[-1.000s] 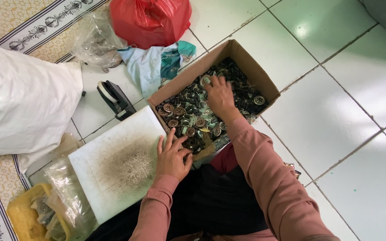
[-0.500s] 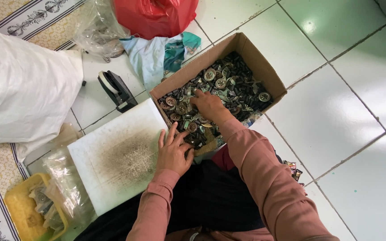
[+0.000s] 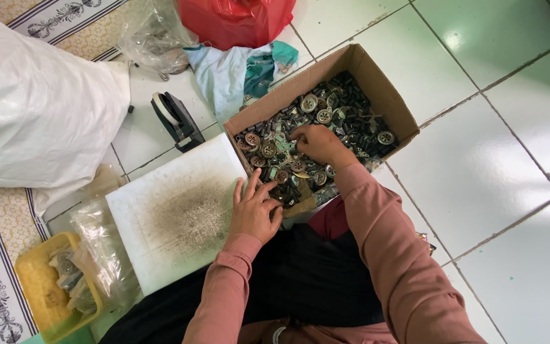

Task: Sorting small metal gears and components from a large box into individual plastic bags.

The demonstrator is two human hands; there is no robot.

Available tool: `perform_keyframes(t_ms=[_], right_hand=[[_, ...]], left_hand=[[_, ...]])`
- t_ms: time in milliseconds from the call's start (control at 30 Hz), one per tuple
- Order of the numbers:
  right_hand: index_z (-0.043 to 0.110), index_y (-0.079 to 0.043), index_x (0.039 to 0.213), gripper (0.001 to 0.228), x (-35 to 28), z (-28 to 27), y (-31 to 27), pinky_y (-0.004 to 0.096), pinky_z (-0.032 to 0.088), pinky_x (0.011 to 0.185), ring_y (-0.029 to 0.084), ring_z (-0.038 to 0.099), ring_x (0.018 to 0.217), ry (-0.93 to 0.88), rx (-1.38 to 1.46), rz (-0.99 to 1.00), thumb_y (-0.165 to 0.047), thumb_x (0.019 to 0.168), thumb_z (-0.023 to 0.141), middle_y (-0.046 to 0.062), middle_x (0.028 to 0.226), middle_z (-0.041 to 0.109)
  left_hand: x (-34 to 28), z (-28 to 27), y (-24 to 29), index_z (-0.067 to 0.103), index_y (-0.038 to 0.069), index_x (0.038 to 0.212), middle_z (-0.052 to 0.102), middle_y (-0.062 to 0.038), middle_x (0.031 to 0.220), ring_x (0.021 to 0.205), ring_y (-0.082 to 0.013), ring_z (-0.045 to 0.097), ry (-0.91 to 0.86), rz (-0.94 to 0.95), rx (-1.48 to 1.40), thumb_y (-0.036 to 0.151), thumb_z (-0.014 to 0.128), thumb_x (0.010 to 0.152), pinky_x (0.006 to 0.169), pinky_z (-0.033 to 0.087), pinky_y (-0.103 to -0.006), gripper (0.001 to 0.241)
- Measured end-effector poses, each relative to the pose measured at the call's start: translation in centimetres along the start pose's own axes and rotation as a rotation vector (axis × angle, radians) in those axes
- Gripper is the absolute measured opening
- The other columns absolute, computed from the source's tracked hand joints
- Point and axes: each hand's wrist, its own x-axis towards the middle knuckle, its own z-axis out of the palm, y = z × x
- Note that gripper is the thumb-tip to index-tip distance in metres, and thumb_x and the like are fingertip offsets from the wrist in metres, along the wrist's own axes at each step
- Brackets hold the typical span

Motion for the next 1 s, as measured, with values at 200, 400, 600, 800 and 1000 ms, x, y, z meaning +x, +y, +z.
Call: perform_keyframes(t_ms=[200, 400, 600, 800, 1000], right_hand=[[0.069, 0.003, 0.124, 0.031, -0.5, -2.0, 0.8, 0.035, 0.056, 0.056, 0.023, 0.071, 0.071, 0.009, 0.469, 0.082, -0.009, 0.100, 0.053, 0.023, 0.106, 0.070], [0.069, 0.006, 0.122, 0.029, -2.1, -3.4, -2.8, 0.025, 0.051, 0.052, 0.017, 0.065, 0.067, -0.057, 0.559, 0.031, -0.013, 0.101, 0.062, 0.016, 0.090, 0.070], [0.078, 0.002, 0.108, 0.019, -7.7, -4.2, -13.0, 0.036, 0.055, 0.066, 0.022, 0.064, 0.075, -0.213, 0.365, -0.193, -0.004, 0.094, 0.067, 0.018, 0.090, 0.074], [0.077, 0.001, 0.111, 0.020, -8.4, 0.2, -9.8, 0.040, 0.060, 0.072, 0.026, 0.070, 0.086, -0.156, 0.305, -0.250, -0.008, 0.095, 0.070, 0.018, 0.101, 0.075], [0.076, -0.005, 0.114, 0.020, -7.7, 2.3, -8.3, 0.042, 0.063, 0.076, 0.029, 0.072, 0.093, -0.145, 0.279, -0.267, -0.007, 0.098, 0.064, 0.014, 0.106, 0.074]], left_hand=[[0.0, -0.5, 0.2, 0.078, 0.021, 0.091, 0.061, 0.002, 0.140, 0.156, -0.0308, 0.025, -0.006, 0.007, -0.002, 0.032, 0.059, 0.093, 0.125, 0.017, -0.0625, 0.023], [0.0, 0.8, -0.6, 0.072, 0.024, 0.118, 0.058, 0.002, 0.143, 0.158, -0.0279, 0.020, 0.008, 0.004, -0.040, 0.044, 0.050, 0.101, 0.127, 0.010, -0.0569, 0.035], [0.0, 3.7, -2.6, 0.057, 0.028, 0.131, 0.062, 0.005, 0.137, 0.150, -0.0207, 0.036, 0.250, -0.013, -0.230, 0.055, 0.037, 0.108, 0.126, 0.020, -0.0486, 0.041], [0.0, 3.9, -3.0, 0.067, 0.021, 0.104, 0.072, 0.003, 0.120, 0.146, -0.0213, 0.046, 0.345, -0.007, -0.274, 0.038, 0.054, 0.107, 0.123, 0.029, -0.0472, 0.021], [-0.2, 2.9, -2.7, 0.066, 0.017, 0.093, 0.074, -0.002, 0.115, 0.144, -0.0246, 0.049, 0.339, -0.033, -0.344, 0.038, 0.059, 0.100, 0.122, 0.032, -0.0482, 0.024]])
